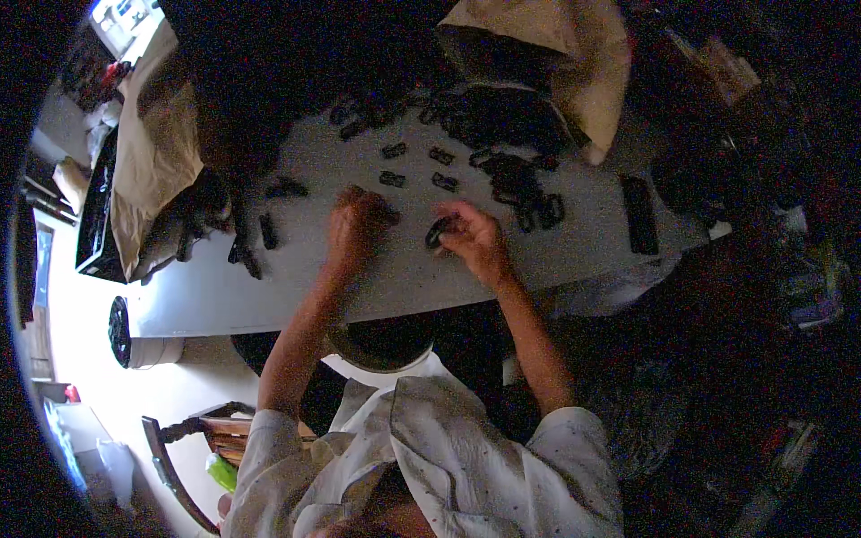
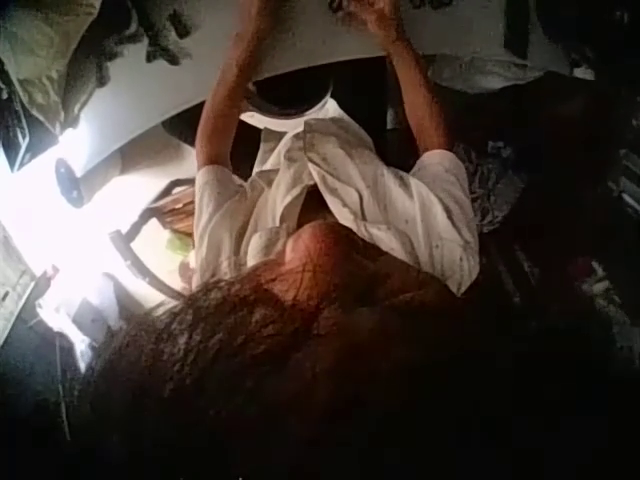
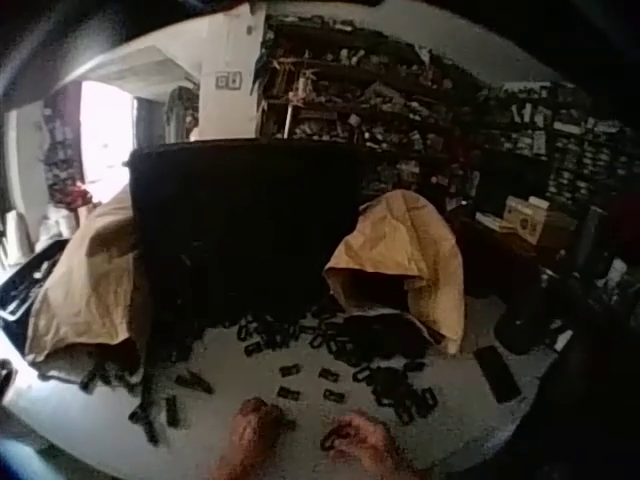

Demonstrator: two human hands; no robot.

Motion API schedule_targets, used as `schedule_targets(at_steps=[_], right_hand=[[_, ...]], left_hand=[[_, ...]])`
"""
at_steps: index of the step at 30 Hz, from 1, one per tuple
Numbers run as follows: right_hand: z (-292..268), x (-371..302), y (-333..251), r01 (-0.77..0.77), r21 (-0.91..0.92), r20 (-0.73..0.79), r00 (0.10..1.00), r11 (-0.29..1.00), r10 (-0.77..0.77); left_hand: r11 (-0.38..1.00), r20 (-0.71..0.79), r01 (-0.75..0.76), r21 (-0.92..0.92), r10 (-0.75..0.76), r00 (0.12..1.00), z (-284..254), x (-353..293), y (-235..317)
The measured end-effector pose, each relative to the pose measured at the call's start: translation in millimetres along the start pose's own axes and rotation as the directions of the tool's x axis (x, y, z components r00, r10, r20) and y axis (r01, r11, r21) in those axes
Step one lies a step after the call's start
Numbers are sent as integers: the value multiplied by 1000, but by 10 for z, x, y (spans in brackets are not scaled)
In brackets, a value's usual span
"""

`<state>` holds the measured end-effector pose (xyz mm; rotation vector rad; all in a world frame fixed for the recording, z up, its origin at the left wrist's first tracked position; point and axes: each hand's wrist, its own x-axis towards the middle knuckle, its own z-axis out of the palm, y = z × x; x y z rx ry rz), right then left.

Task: Assembling small black plastic components by hand at a workbench.

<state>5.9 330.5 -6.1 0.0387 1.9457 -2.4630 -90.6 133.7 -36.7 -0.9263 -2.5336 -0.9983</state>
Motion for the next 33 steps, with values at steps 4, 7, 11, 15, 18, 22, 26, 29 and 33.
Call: schedule_targets(at_steps=[4, 7, 11, 15, 18, 22, 26, 29, 33], right_hand=[[72, -150, 58, 212, -678, 190, 976, 704, -111], [216, -204, -9, 329, -877, 257, 937, 349, -236], [303, -150, -58, 268, -911, 165, 933, 315, -319], [492, -34, -13, 373, -858, 226, 891, 353, -393], [658, -24, 7, 356, -844, 209, 907, 402, -366], [766, -17, 74, 345, -871, 206, 903, 349, -378], [787, 12, 179, 336, -903, 229, 904, 269, -361], [817, 16, 169, 340, -909, 244, 903, 240, -353], [865, 7, 127, 300, -937, 242, 927, 178, -286]], left_hand=[[998, 57, -2, -70, 6, 998, -199, -148, 160], [999, 111, -13, -34, 17, 994, -246, -305, 80], [989, 15, 74, -125, -73, 997, -503, -433, 209], [972, 7, 225, -70, -225, 974, -625, -606, 116], [962, -59, 265, -70, -269, 961, -793, -695, 143], [941, -180, 329, 81, -311, 933, -1014, -853, -19], [901, -316, 406, 153, -344, 884, -1220, -890, -129], [883, -360, 457, 105, -395, 845, -1319, -951, -242], [860, -386, 477, 180, -384, 839, -1304, -935, -360]])
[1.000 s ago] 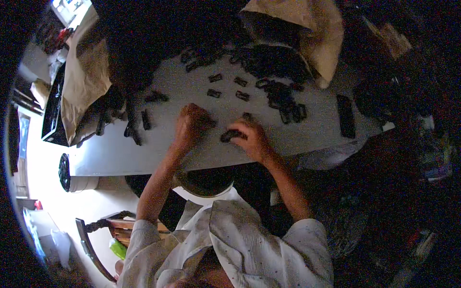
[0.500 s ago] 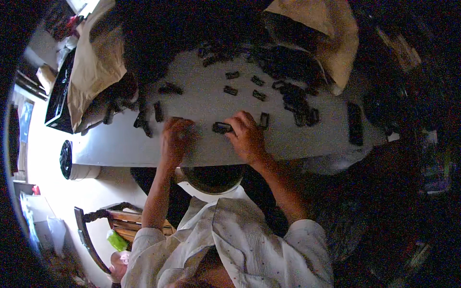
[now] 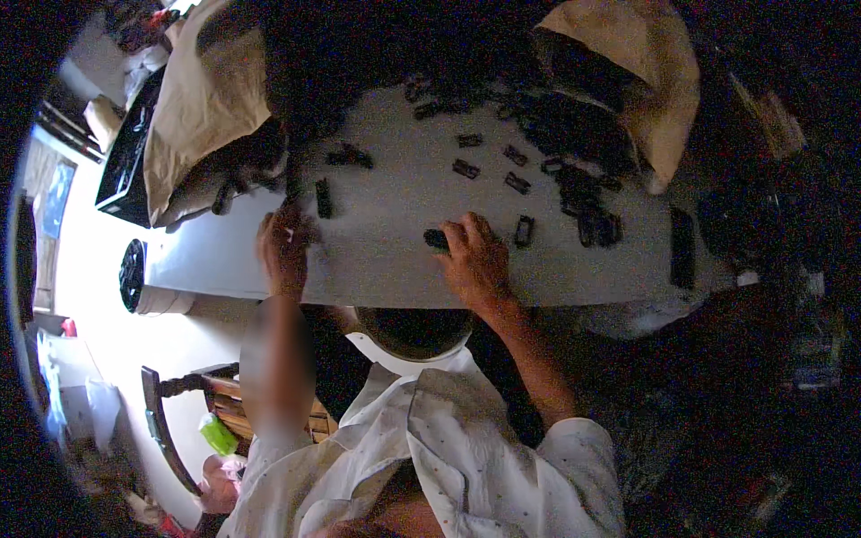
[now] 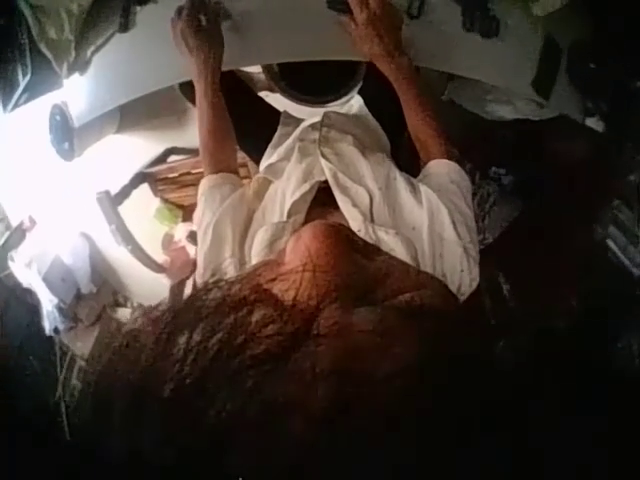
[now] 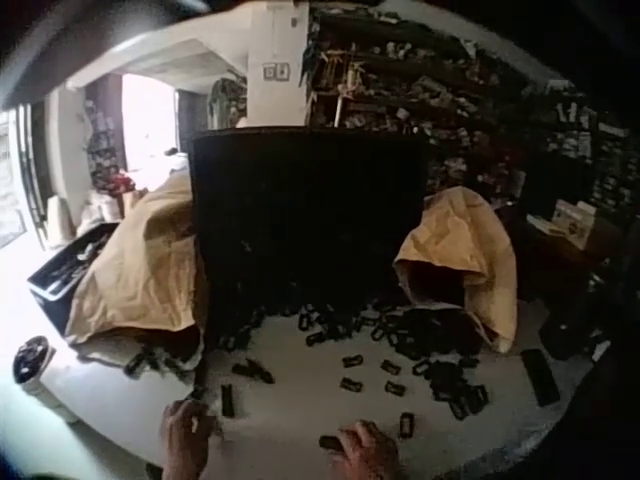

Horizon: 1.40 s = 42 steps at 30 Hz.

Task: Assembling small black plastic components by hand at a workbench.

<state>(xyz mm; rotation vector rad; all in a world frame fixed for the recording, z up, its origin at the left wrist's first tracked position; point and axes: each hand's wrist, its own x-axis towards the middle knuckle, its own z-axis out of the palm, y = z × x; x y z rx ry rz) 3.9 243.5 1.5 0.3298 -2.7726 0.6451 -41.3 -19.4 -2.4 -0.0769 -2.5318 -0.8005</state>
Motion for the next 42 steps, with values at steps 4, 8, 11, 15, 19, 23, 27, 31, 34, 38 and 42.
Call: schedule_targets(at_steps=[4, 8, 11, 15, 19, 23, 27, 31, 34, 38, 42], right_hand=[[153, -19, 60, 63, -99, -4, 998, 993, -64], [137, -17, 52, 84, -170, -6, 996, 982, -86], [85, -29, 80, 34, -43, -15, 999, 999, -34], [-169, -28, 5, -344, 636, 251, 939, 691, 236], [-276, -22, -132, -82, 603, 47, 997, 793, 67], [-271, -65, -165, 101, 484, -19, 994, 869, -105], [-332, -124, -191, 148, 398, -5, 987, 906, -159], [-358, -157, -232, 105, 403, 61, 988, 909, -141], [-290, -177, -185, 150, 364, 37, 984, 919, -175], [-255, -202, -177, 212, 362, -21, 975, 908, -219], [-185, -274, -279, 243, 287, -106, 969, 927, -221]], left_hand=[[978, -102, -9, 207, 30, 994, 209, 125, 172], [945, 83, 5, 327, -34, 996, 292, 218, 300], [929, 77, -76, 363, 52, 996, 336, 210, 280], [983, 243, -68, -169, 108, 964, 345, 5, 251], [610, 349, 272, -745, 8, 937, 374, -384, 581], [477, 655, 584, -657, -22, 755, 134, -421, 796], [178, 689, 685, -706, -49, 723, 69, -460, 879], [276, 650, 643, -714, -79, 756, 72, -489, 940], [317, 664, 651, -690, -80, 743, 69, -500, 944], [305, 646, 629, -715, -56, 762, 102, -558, 964], [292, 562, 553, -780, -61, 825, 148, -682, 1153]])
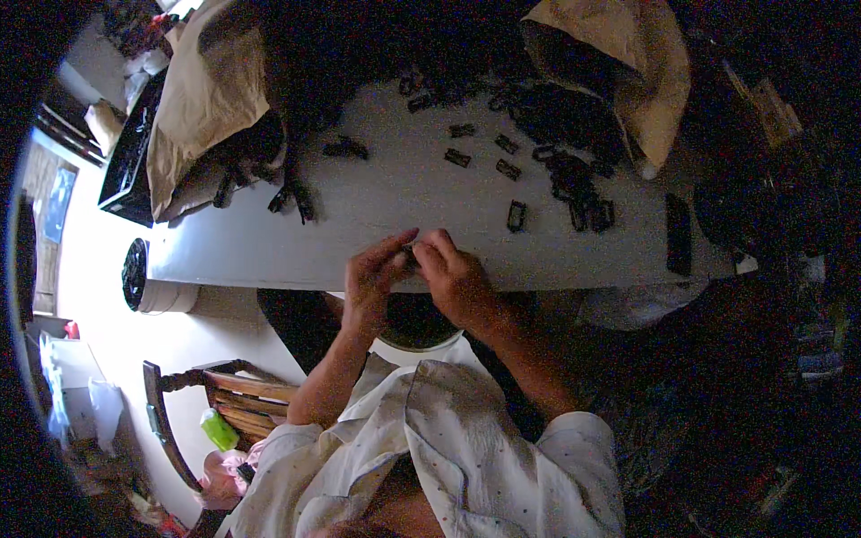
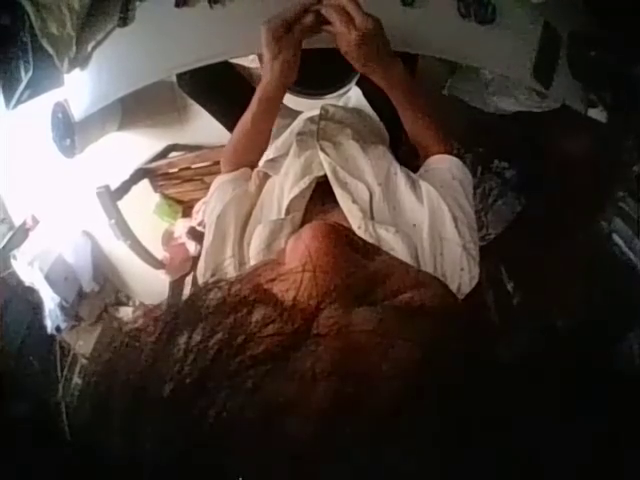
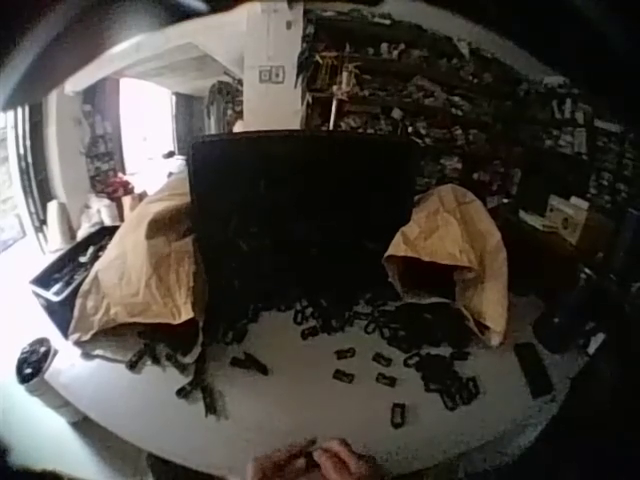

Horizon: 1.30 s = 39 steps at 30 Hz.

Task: Assembling small black plastic components by hand at a workbench.

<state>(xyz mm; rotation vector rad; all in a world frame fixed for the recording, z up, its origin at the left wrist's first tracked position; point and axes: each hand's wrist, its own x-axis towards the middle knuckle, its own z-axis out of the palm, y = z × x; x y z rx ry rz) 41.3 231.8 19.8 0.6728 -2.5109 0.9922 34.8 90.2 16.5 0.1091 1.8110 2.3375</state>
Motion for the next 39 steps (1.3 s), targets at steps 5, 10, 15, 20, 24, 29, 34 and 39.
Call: schedule_targets(at_steps=[5, 10, 15, 20, 24, 29, 34, 39], right_hand=[[30, -132, 8, -52, 90, 59, 997, 995, 47], [50, -172, 65, -276, 525, 102, 960, 805, 262], [150, -298, 34, -356, 650, 169, 929, 672, 329], [-9, -307, 60, -354, 441, 348, 914, 825, 207], [-436, -258, 617, -175, 39, -3, 985, 984, 175], [-794, -82, 1075, -288, -233, -89, 957, 929, 275], [-799, 130, 1114, -49, -410, 191, 972, 911, 138], [-777, 86, 1145, 30, -426, 288, 952, 904, 104]], left_hand=[[998, 47, 61, -25, -60, 997, -37, -70, -92], [995, 24, 50, -83, -48, 999, -26, -124, -101], [985, 41, 10, -175, -2, 999, -9, -255, -152], [979, 40, 108, -173, -102, 994, -101, -408, -250], [919, 139, 71, 387, -134, 981, -331, -521, -638], [600, 353, -223, 768, -107, 930, -412, -480, -792], [669, 523, -300, 681, -157, 838, -176, -264, -455], [747, 435, -310, 588, 31, 900, -67, 152, -77]])
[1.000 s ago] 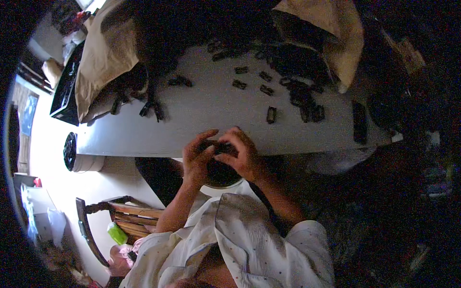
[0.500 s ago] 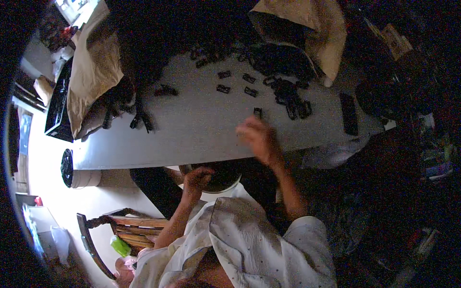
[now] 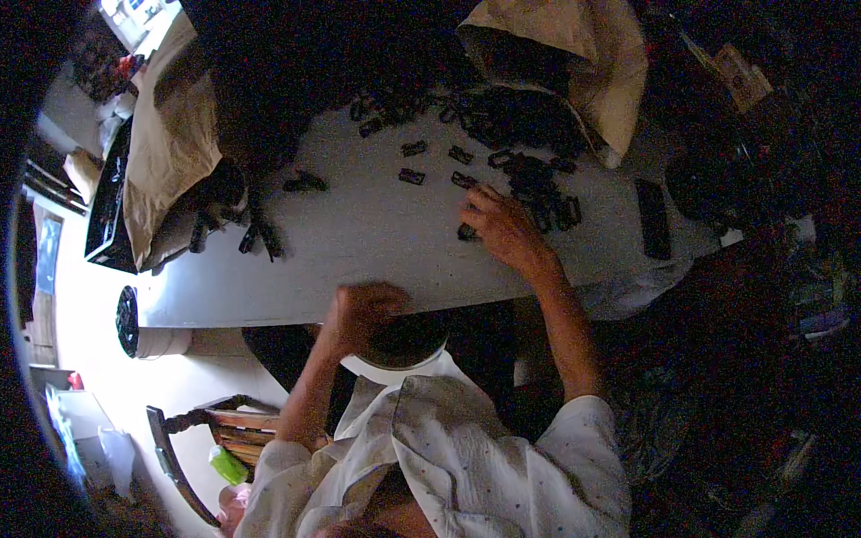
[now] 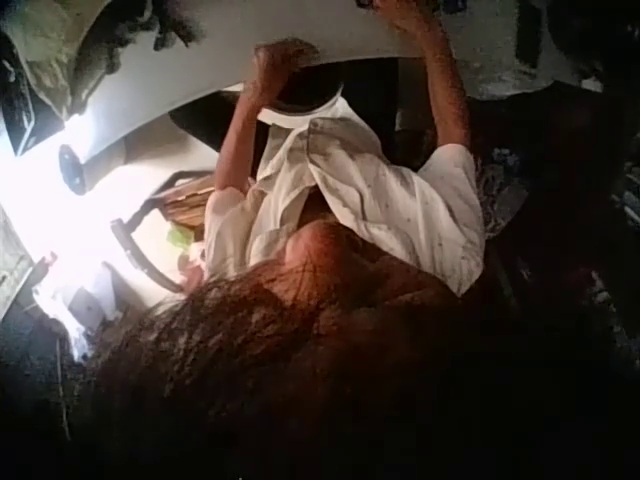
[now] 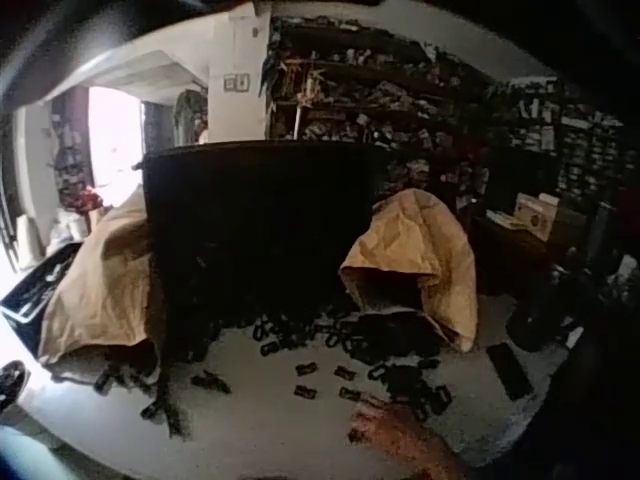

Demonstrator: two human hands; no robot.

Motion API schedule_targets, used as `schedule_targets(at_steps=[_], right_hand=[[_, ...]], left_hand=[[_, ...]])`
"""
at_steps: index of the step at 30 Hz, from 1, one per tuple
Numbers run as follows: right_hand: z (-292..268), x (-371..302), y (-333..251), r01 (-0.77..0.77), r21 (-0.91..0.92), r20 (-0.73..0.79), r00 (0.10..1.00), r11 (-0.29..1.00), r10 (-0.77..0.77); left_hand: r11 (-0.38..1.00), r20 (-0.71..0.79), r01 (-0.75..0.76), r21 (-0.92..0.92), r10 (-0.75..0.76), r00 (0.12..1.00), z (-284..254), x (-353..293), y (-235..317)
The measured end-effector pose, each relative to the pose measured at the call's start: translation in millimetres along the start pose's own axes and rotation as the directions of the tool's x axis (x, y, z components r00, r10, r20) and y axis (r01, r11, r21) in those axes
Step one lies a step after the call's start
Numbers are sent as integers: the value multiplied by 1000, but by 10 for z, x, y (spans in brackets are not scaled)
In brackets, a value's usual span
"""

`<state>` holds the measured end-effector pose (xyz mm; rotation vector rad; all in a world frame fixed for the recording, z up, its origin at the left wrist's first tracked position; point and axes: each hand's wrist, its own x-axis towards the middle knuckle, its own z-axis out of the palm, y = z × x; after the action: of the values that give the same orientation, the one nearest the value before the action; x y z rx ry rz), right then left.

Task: Assembling small black plastic components by hand at a workbench.

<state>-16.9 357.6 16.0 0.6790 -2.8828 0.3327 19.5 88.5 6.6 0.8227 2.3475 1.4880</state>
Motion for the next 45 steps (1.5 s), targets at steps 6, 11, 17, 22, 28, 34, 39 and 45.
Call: schedule_targets(at_steps=[6, 11, 17, 22, 28, 34, 39, 45], right_hand=[[49, -11, -148, -209, 710, 68, 971, 672, 231], [72, 86, -334, -332, 876, 245, 931, 349, 272], [199, 289, -616, -94, 426, -260, 940, 900, 222], [310, 645, -404, -227, 290, -303, 900, 930, 314], [481, 877, -292, -346, 92, -287, 888, 934, 358], [472, 936, -344, -328, -29, -246, 918, 944, 311], [423, 928, -334, -339, 43, -129, 931, 940, 342], [616, 954, -205, -284, -55, -151, 950, 957, 274]], left_hand=[[959, -183, 153, -240, -200, 963, -67, 602, 71], [936, -166, 59, -347, -123, 978, 66, 792, -37], [768, -187, 117, -630, -296, 937, -26, 826, -52], [999, -493, 45, -8, -43, 869, -454, 793, -391], [817, -515, 142, 559, 208, 831, -1155, 784, -539], [672, -323, 66, 738, 266, 908, -1316, 1008, -776], [613, -223, 87, 785, 149, 963, -1227, 1048, -822], [728, -203, 14, 686, 174, 964, -1148, 1055, -834]])
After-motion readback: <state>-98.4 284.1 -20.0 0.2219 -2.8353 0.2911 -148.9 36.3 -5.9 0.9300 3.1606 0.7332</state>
